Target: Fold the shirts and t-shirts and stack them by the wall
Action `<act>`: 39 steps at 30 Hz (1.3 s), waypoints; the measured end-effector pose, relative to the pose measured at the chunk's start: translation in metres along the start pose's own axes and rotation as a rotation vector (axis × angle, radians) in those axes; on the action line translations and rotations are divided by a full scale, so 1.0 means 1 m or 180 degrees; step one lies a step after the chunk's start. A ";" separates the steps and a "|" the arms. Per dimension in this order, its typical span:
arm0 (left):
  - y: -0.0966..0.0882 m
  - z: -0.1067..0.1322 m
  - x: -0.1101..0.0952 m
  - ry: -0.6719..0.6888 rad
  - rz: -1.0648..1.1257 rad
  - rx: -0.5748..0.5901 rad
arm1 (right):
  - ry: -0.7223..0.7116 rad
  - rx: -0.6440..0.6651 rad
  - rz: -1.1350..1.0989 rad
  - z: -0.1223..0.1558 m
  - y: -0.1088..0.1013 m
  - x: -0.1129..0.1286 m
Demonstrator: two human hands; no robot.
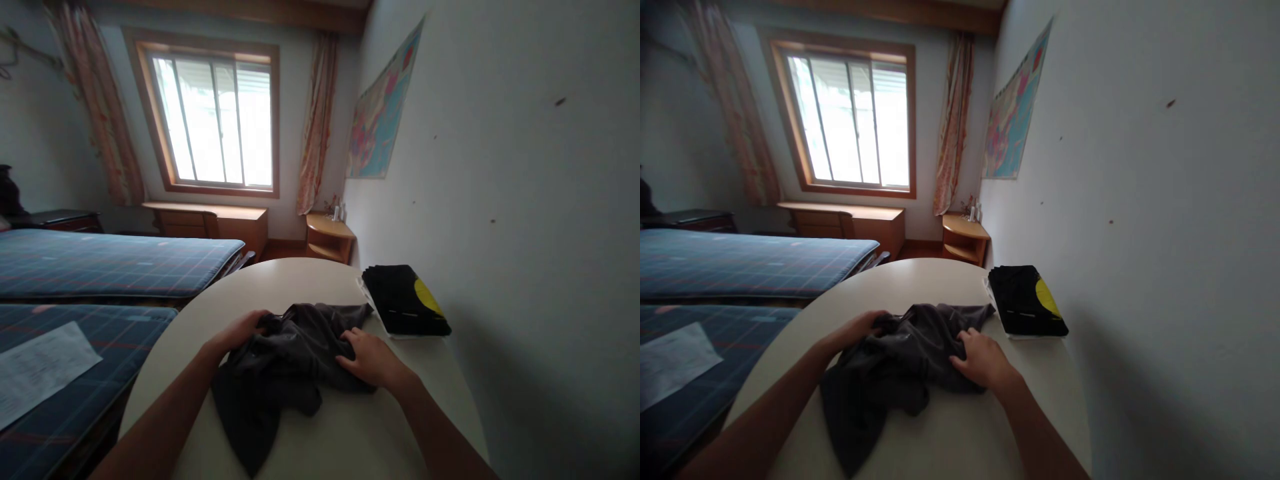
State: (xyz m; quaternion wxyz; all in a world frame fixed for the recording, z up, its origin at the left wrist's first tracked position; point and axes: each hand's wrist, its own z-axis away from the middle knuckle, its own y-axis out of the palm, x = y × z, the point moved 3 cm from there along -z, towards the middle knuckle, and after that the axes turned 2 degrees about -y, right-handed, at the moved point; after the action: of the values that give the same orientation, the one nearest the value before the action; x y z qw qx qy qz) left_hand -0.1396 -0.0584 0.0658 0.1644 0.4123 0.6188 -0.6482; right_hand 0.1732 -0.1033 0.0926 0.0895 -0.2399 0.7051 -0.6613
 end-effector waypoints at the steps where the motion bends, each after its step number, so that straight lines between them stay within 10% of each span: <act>1: -0.001 0.003 -0.003 -0.0011 0.0078 0.0173 | 0.0032 0.0077 0.0118 0.010 -0.003 0.007; 9: -0.027 0.042 -0.035 -0.0075 0.0383 0.0671 | -0.0039 0.0615 0.0168 0.072 -0.027 0.038; 14: -0.047 0.049 -0.062 0.0238 0.0065 0.0532 | 0.0121 0.0115 0.0131 0.056 -0.030 0.029; 32: -0.105 0.028 -0.101 0.0199 0.0497 0.1033 | -0.0240 0.1799 -0.0776 0.020 -0.019 0.025; 39: -0.145 -0.008 -0.099 0.0062 0.0184 0.0288 | 0.0242 0.1148 -0.1094 -0.033 -0.089 -0.001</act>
State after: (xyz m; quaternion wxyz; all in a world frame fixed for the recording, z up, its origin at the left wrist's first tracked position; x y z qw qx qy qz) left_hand -0.1817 -0.0544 0.2358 0.1582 0.4433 0.5782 -0.6664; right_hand 0.1789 -0.0747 0.1827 -0.0095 -0.3114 0.5275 -0.7904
